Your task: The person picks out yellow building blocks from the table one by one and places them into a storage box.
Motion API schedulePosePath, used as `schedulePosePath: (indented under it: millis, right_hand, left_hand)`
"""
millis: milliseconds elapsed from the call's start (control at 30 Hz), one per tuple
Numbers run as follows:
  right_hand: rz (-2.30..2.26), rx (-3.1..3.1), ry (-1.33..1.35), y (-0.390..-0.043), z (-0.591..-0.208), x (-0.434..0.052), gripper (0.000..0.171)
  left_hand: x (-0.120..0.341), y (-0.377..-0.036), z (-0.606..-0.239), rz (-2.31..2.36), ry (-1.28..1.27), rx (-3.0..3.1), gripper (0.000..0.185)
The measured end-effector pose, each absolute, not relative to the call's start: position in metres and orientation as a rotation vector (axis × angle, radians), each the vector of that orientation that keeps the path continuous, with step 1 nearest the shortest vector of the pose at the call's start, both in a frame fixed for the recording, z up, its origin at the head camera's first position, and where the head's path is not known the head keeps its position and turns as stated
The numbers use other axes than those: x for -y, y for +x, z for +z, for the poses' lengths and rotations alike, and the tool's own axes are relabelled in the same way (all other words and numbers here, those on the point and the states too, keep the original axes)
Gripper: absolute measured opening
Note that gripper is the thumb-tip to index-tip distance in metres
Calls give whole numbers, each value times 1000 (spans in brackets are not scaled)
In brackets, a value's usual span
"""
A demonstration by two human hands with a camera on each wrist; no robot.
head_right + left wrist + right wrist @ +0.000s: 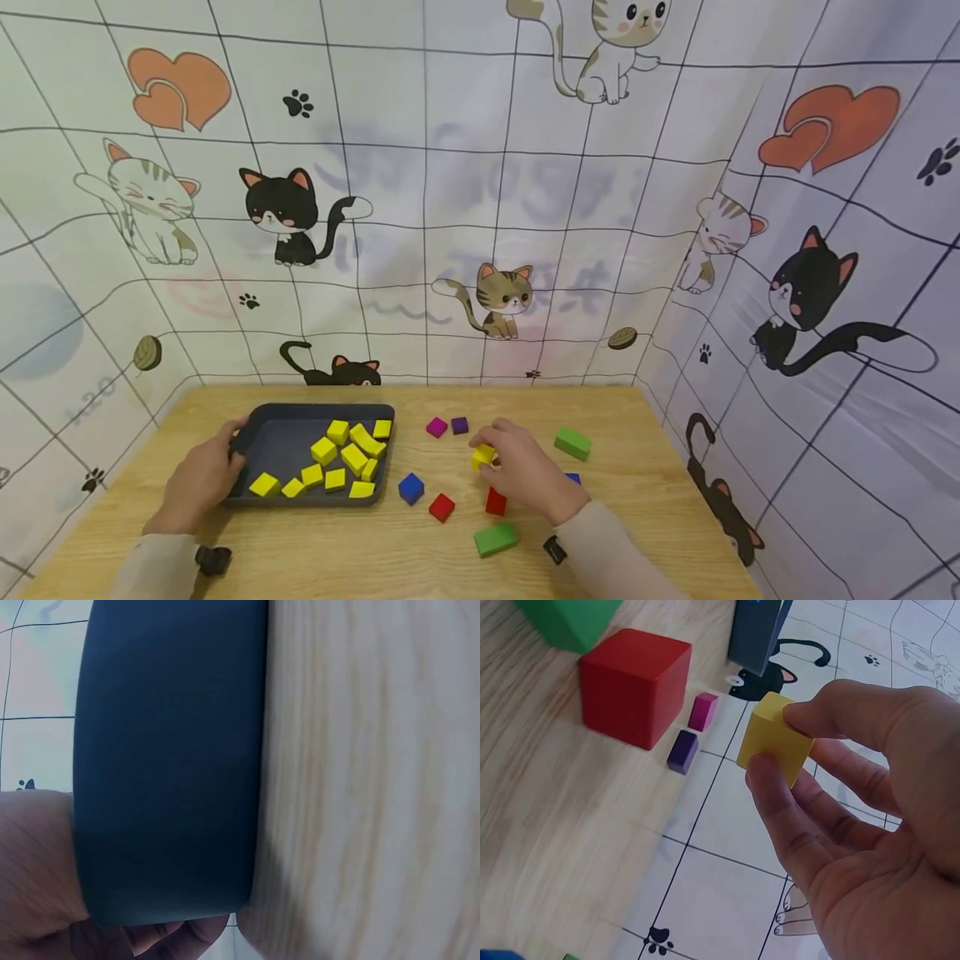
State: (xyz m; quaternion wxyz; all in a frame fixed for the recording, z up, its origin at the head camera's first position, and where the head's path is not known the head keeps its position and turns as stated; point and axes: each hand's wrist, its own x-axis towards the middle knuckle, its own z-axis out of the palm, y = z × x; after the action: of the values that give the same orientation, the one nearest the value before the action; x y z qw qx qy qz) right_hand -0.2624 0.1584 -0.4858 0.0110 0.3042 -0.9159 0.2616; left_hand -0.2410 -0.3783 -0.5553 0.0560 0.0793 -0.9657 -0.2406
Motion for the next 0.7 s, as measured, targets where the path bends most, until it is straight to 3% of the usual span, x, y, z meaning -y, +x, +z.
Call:
schedulePosePath:
  millis: [700]
  right_hand:
    - [751,2813,1115,-290,-486,-88,33]
  left_hand:
    - [374,-238,-544,-725,230,2937,70]
